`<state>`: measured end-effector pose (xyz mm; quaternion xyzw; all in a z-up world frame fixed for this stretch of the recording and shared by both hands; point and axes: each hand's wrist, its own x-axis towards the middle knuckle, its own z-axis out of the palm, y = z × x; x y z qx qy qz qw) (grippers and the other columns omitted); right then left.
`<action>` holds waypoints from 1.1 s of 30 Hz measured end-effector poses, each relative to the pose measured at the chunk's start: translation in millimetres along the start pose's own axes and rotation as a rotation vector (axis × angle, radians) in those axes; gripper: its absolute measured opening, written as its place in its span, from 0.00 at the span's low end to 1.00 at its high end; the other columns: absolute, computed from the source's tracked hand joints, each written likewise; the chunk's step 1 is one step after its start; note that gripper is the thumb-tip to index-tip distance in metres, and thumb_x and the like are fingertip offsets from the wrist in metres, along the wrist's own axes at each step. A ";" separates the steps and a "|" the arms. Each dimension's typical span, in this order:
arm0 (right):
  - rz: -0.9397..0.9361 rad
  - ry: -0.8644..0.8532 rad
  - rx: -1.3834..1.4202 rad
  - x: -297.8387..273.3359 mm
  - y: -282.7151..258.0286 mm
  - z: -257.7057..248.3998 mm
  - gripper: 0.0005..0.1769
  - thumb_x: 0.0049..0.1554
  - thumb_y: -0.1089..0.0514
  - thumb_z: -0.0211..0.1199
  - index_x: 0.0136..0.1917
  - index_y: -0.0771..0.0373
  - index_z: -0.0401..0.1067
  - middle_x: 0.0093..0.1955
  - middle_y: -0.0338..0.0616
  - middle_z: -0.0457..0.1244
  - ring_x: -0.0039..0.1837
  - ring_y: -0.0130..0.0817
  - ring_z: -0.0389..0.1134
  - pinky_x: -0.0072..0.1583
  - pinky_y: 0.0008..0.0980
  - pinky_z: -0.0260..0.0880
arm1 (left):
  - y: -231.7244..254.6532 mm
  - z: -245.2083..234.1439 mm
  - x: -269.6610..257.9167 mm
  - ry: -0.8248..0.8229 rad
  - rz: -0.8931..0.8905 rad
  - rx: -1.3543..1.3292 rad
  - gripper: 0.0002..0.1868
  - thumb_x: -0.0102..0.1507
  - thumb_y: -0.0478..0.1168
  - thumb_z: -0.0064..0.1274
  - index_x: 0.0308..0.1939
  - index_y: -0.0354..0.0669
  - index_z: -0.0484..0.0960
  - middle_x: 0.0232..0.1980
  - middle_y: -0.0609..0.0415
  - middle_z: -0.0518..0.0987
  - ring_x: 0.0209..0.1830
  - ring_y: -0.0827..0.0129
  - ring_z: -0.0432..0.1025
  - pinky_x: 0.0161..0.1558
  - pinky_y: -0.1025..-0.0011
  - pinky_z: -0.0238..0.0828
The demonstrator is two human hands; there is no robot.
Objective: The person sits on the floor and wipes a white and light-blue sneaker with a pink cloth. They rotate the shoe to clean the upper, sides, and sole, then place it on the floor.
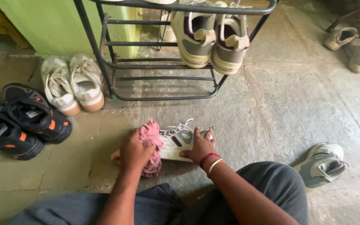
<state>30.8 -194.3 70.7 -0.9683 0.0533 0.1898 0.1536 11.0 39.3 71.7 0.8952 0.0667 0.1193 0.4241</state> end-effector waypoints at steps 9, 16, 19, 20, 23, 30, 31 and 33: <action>0.140 -0.087 0.253 20.3 22.3 -1.1 0.88 0.28 0.35 0.80 0.85 0.60 0.27 0.78 0.91 0.31 0.74 0.72 0.59 0.73 0.36 0.63 | 36.2 34.5 -41.7 0.012 0.386 0.130 0.29 0.50 0.40 0.64 0.53 0.33 0.76 0.56 0.35 0.78 0.58 0.44 0.72 0.62 0.52 0.65; -0.048 -0.173 -0.014 43.4 41.7 11.7 0.88 0.38 0.30 0.89 0.82 0.66 0.27 0.72 0.91 0.40 0.75 0.80 0.48 0.75 0.41 0.53 | 37.0 39.7 -36.4 0.117 0.380 0.269 0.32 0.49 0.43 0.66 0.54 0.33 0.76 0.63 0.33 0.75 0.63 0.43 0.71 0.65 0.51 0.64; -0.117 -0.156 0.047 42.5 45.3 4.3 0.84 0.33 0.42 0.85 0.84 0.61 0.28 0.75 0.81 0.45 0.72 0.66 0.60 0.71 0.41 0.65 | 29.6 35.9 -29.7 0.171 0.297 0.287 0.37 0.50 0.44 0.68 0.59 0.31 0.75 0.64 0.33 0.75 0.63 0.43 0.70 0.64 0.52 0.65; -0.123 -0.120 0.079 43.6 44.2 2.8 0.83 0.33 0.42 0.85 0.84 0.62 0.30 0.75 0.78 0.47 0.72 0.65 0.60 0.71 0.41 0.65 | 28.6 33.5 -22.9 0.193 0.274 0.278 0.39 0.49 0.44 0.68 0.61 0.30 0.74 0.64 0.33 0.75 0.63 0.43 0.70 0.63 0.52 0.65; -0.128 -0.061 0.138 46.0 46.1 5.1 0.82 0.33 0.42 0.85 0.83 0.63 0.33 0.74 0.70 0.52 0.72 0.62 0.61 0.70 0.43 0.65 | 19.3 25.9 -8.2 0.158 0.033 0.241 0.38 0.51 0.43 0.68 0.64 0.36 0.75 0.59 0.36 0.78 0.58 0.45 0.73 0.59 0.53 0.68; -0.131 -0.049 0.115 65.6 49.1 8.8 0.85 0.28 0.44 0.88 0.82 0.64 0.33 0.75 0.65 0.53 0.73 0.55 0.61 0.71 0.39 0.64 | -40.7 2.6 15.7 0.207 -0.358 -0.128 0.18 0.58 0.41 0.61 0.51 0.42 0.84 0.49 0.44 0.85 0.50 0.50 0.79 0.53 0.59 0.74; -0.133 -0.035 0.117 67.8 48.2 8.7 0.85 0.28 0.44 0.88 0.82 0.65 0.33 0.76 0.64 0.53 0.73 0.54 0.61 0.71 0.39 0.64 | -43.0 3.9 15.7 0.226 -0.348 -0.136 0.18 0.58 0.41 0.61 0.51 0.42 0.84 0.49 0.43 0.85 0.50 0.49 0.78 0.52 0.59 0.73; -0.066 -0.104 0.148 70.8 49.3 6.1 0.86 0.29 0.43 0.86 0.83 0.68 0.30 0.72 0.63 0.59 0.73 0.52 0.64 0.71 0.36 0.64 | -42.9 4.3 15.4 0.262 -0.382 -0.277 0.19 0.57 0.41 0.59 0.51 0.41 0.83 0.49 0.43 0.85 0.50 0.51 0.78 0.51 0.60 0.73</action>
